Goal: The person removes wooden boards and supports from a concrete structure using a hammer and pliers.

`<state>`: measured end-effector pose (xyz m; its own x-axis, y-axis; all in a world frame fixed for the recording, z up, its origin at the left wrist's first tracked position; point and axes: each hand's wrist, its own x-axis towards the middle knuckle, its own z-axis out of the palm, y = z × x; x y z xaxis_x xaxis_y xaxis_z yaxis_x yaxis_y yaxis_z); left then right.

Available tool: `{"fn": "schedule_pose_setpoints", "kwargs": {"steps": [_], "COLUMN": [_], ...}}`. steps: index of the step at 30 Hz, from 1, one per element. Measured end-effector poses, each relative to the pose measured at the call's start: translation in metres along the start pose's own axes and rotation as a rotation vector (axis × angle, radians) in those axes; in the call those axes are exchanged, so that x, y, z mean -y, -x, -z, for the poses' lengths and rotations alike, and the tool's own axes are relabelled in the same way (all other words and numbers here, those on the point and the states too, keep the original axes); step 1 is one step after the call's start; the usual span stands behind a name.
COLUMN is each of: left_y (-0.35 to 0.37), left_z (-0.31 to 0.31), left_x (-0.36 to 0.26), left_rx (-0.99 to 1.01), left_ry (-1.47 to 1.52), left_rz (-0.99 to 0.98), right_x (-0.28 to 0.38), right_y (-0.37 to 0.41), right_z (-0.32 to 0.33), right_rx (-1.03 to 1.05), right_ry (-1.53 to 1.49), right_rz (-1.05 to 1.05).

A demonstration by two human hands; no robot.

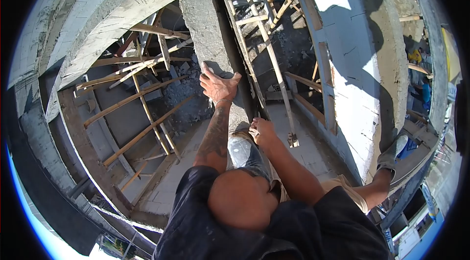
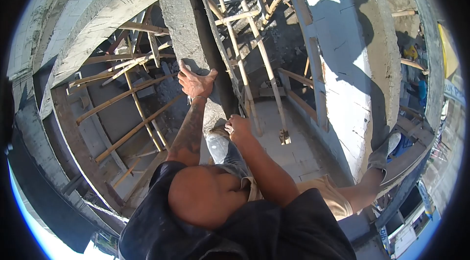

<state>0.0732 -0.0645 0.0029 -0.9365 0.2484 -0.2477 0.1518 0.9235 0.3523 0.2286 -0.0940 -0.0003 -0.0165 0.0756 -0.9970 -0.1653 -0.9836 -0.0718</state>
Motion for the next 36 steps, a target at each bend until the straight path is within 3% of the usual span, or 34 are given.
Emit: {"fn": "schedule_pose_setpoints", "kwargs": {"steps": [2,5,7,13,16,23,27,29,33,35,36], "left_y": [-0.001,-0.004,0.001,-0.002,0.001,0.0,0.0,-0.002,-0.007,-0.003,-0.003], "left_z": [0.002,-0.002,-0.004,-0.004,0.005,0.001,0.003,0.003,0.005,0.007,0.008], "left_x": [-0.001,0.004,0.007,0.005,0.001,0.002,0.0,0.004,0.001,0.001,0.003], "left_rx": [-0.004,-0.028,-0.049,-0.055,0.032,0.011,0.024,-0.002,0.034,0.083,0.084], "left_ry": [0.008,0.019,0.02,0.026,0.045,0.063,0.07,0.063,0.092,0.095,0.107], "left_rz": [-0.007,-0.018,-0.03,-0.032,-0.003,-0.016,0.001,-0.041,-0.011,0.019,0.001], "right_x": [0.068,0.095,0.108,0.078,0.036,0.038,0.05,0.065,0.079,0.095,0.097], "right_y": [-0.044,-0.048,-0.048,-0.048,-0.017,0.073,0.023,-0.01,-0.014,-0.022,-0.025], "right_z": [0.053,0.059,0.064,0.064,0.045,0.064,0.056,0.044,0.046,0.06,0.06], "right_rx": [0.195,0.201,0.213,0.18,0.125,0.206,0.193,0.089,0.095,0.181,0.141], "right_ry": [-0.157,0.018,0.146,0.263,0.441,0.407,0.3,0.482,0.58,0.721,0.833], "right_rz": [-0.341,-0.353,-0.474,-0.278,-0.047,-0.048,-0.036,0.003,0.048,-0.007,0.072]}}
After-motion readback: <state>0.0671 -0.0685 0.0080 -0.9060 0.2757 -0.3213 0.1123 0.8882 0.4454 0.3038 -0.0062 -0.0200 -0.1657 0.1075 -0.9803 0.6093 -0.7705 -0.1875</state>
